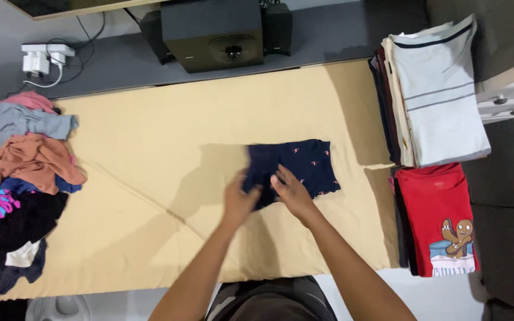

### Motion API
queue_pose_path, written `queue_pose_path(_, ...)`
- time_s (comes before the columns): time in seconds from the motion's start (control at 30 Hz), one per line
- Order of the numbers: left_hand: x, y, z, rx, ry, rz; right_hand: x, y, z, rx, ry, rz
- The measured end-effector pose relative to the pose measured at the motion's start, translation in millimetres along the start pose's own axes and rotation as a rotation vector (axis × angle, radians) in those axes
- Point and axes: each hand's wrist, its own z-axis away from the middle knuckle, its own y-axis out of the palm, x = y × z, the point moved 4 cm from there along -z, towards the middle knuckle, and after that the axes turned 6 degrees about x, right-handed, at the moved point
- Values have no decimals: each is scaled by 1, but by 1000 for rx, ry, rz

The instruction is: Fold various shirts and place them neatly into a dresser drawer.

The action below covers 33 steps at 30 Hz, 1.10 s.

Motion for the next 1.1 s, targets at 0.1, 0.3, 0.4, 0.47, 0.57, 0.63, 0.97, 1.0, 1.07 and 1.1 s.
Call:
queue_pose_path(0.1,-18,41,23,102,249,-20,22,14,11,-218,100,64)
queue_pose_path(0.3,-54,35,94,19,116,286,68,-2,46,-266,-48,-500)
queue_pose_path(0.4,18,66,113,426,-488,1087,100,-3,83,-218,-222,-645)
queue_pose_path(0.47,-36,49,116,624,-560,1400,107,-5,107,-243,-243,-735)
queue_pose_path(0.57,-62,56,105,793,-482,1815,103,-14,144,-254,-273,-861)
queue_pose_path(0.63,-60,64,85,756,-343,1918,95,-23,172,-252,-277,-900)
queue_pose_path(0.97,-9,149,-4,404,-647,1517,-33,-138,225,-424,-67,-861)
queue_pose_path(1.0,-16,159,-10,334,-678,1456,-44,-154,222,-415,-87,-831)
queue_pose_path(1.07,-50,177,-33,365,-571,1405,-15,-172,227,-405,-111,-853)
queue_pose_path(1.1,-67,185,-44,386,-465,1357,0,-180,229,-389,-130,-872)
